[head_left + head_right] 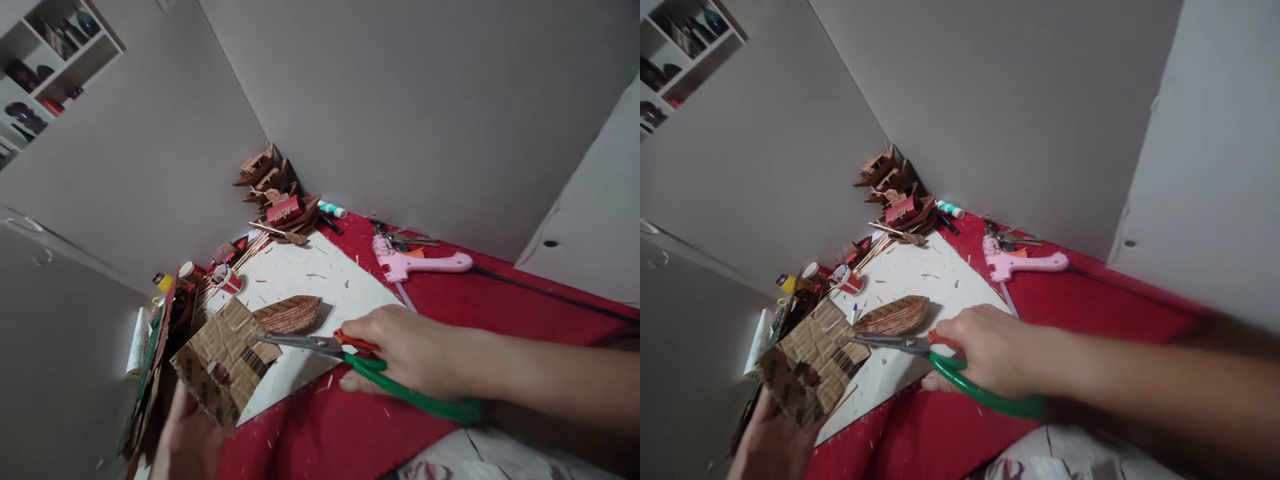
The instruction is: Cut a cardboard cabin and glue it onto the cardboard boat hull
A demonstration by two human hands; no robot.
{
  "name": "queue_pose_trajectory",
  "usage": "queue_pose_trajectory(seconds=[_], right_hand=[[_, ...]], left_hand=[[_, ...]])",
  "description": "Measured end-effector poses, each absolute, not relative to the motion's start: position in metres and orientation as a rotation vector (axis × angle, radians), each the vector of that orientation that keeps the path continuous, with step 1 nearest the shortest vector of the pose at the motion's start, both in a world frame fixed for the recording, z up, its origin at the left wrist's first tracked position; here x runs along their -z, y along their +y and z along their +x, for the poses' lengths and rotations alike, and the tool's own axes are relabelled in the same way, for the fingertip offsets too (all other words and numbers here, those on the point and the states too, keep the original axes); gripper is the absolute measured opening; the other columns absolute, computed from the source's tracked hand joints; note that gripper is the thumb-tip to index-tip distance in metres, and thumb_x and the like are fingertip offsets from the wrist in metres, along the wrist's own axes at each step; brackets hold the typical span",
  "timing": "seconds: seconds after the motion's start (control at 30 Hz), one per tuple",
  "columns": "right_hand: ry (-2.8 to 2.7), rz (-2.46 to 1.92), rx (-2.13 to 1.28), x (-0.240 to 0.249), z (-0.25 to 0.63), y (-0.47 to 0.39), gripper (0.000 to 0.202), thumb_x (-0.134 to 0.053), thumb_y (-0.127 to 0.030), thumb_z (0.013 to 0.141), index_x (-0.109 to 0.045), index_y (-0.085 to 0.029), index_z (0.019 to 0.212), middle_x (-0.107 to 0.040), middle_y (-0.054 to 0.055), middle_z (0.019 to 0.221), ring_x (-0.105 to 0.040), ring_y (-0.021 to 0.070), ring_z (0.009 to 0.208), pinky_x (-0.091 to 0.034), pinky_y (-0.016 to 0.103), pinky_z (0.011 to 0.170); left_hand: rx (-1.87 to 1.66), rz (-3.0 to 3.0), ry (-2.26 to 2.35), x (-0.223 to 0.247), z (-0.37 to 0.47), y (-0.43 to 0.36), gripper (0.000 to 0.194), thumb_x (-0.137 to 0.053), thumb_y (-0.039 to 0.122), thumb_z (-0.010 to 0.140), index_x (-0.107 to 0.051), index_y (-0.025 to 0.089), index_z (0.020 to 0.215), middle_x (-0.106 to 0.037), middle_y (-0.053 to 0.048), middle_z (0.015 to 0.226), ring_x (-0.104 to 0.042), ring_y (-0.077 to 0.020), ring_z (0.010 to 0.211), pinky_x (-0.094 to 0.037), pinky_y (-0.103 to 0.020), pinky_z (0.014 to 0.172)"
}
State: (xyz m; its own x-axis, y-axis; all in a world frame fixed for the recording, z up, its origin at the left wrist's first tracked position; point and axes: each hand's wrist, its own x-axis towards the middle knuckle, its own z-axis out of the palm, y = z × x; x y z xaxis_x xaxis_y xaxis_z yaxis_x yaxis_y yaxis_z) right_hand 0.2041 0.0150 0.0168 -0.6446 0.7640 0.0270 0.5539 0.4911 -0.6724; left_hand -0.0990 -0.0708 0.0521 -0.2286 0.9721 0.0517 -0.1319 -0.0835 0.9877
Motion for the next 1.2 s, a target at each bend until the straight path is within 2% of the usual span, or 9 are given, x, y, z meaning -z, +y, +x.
queue_pose_trajectory(seconds=[0.1,0.17,0.27,0.4,0.47,0.6,0.8,1.0,1.2], right_hand=[[-2.47,-1.093,-0.876,-0.015,0.203,0.011,0.047,-0.055,-0.067,0.079,-0.06,-0.021,0.074,-0.065,0.006,0.066,-0.059,0.0205,0.06,-0.031,0.026,0.053],[-2.503,-1.073,-0.882,-0.013,0.201,0.008,0.047,-0.055,-0.067,0.079,-0.06,-0.021,0.073,-0.064,0.006,0.066,-0.059,0.0215,0.061,-0.03,0.027,0.053],[-2.538,-1.074,-0.921,-0.01,0.197,0.004,0.046,-0.056,-0.067,0.079,-0.061,-0.021,0.075,-0.066,0.007,0.069,-0.062,0.0242,0.064,-0.029,0.027,0.053],[-2.557,-1.114,-0.915,-0.005,0.193,0.001,0.048,-0.056,-0.067,0.08,-0.064,-0.02,0.079,-0.069,0.01,0.074,-0.065,0.0282,0.069,-0.029,0.029,0.054],[-2.56,-1.108,-0.913,-0.003,0.191,0.0,0.048,-0.055,-0.067,0.08,-0.064,-0.02,0.081,-0.07,0.01,0.077,-0.066,0.0291,0.071,-0.03,0.03,0.056],[-2.561,-1.087,-0.942,-0.001,0.187,-0.002,0.046,-0.057,-0.065,0.08,-0.064,-0.02,0.082,-0.072,0.01,0.078,-0.067,0.0302,0.074,-0.032,0.03,0.057],[-2.611,-1.057,-0.933,-0.004,0.19,-0.003,0.05,-0.056,-0.069,0.078,-0.063,-0.02,0.084,-0.072,0.01,0.082,-0.068,0.0321,0.076,-0.034,0.031,0.058],[-2.619,-1.037,-0.902,-0.008,0.197,0.0,0.053,-0.053,-0.072,0.078,-0.061,-0.02,0.081,-0.069,0.009,0.082,-0.065,0.029,0.073,-0.034,0.032,0.058],[-2.645,-1.036,-0.943,-0.01,0.195,-0.004,0.052,-0.057,-0.073,0.073,-0.06,-0.021,0.078,-0.068,0.006,0.076,-0.063,0.0267,0.067,-0.031,0.029,0.054]], left_hand=[[-1.486,0.95,1.271,-0.065,-0.111,-0.075,0.065,-0.078,0.056,0.061,-0.066,0.034,0.12,-0.072,-0.008,0.111,-0.066,-0.0353,0.104,-0.055,-0.049,0.085],[-1.453,0.869,1.294,-0.066,-0.11,-0.077,0.051,-0.084,0.052,0.051,-0.076,0.028,0.094,-0.075,-0.009,0.091,-0.07,-0.0322,0.085,-0.058,-0.045,0.073],[-1.385,0.795,1.358,-0.064,-0.096,-0.078,0.027,-0.087,0.039,0.049,-0.074,0.02,0.063,-0.067,-0.007,0.059,-0.064,-0.0209,0.057,-0.056,-0.032,0.056],[-1.475,0.822,1.463,-0.06,-0.063,-0.078,0.019,-0.083,0.028,0.055,-0.069,0.017,0.062,-0.071,-0.005,0.071,-0.064,-0.017,0.062,-0.053,-0.026,0.058],[-1.545,0.779,1.504,-0.055,-0.049,-0.075,0.021,-0.082,0.026,0.058,-0.069,0.018,0.072,-0.072,-0.004,0.076,-0.067,-0.0185,0.067,-0.055,-0.027,0.061],[-1.609,0.838,1.645,-0.04,-0.04,-0.066,0.038,-0.084,0.025,0.057,-0.069,0.017,0.091,-0.069,-0.001,0.065,-0.07,-0.0217,0.067,-0.057,-0.032,0.065],[-1.539,0.923,1.691,-0.034,-0.058,-0.069,0.035,-0.085,0.026,0.06,-0.07,0.015,0.089,-0.067,0.001,0.057,-0.07,-0.021,0.061,-0.059,-0.034,0.066],[-1.571,0.941,1.719,-0.04,-0.063,-0.083,0.047,-0.086,0.018,0.058,-0.07,0.015,0.103,-0.076,-0.005,0.086,-0.073,-0.0226,0.08,-0.059,-0.03,0.072],[-1.534,1.144,1.802,-0.036,-0.061,-0.091,0.04,-0.085,0.019,0.063,-0.072,0.015,0.1,-0.077,-0.006,0.088,-0.073,-0.0222,0.076,-0.06,-0.028,0.068]])
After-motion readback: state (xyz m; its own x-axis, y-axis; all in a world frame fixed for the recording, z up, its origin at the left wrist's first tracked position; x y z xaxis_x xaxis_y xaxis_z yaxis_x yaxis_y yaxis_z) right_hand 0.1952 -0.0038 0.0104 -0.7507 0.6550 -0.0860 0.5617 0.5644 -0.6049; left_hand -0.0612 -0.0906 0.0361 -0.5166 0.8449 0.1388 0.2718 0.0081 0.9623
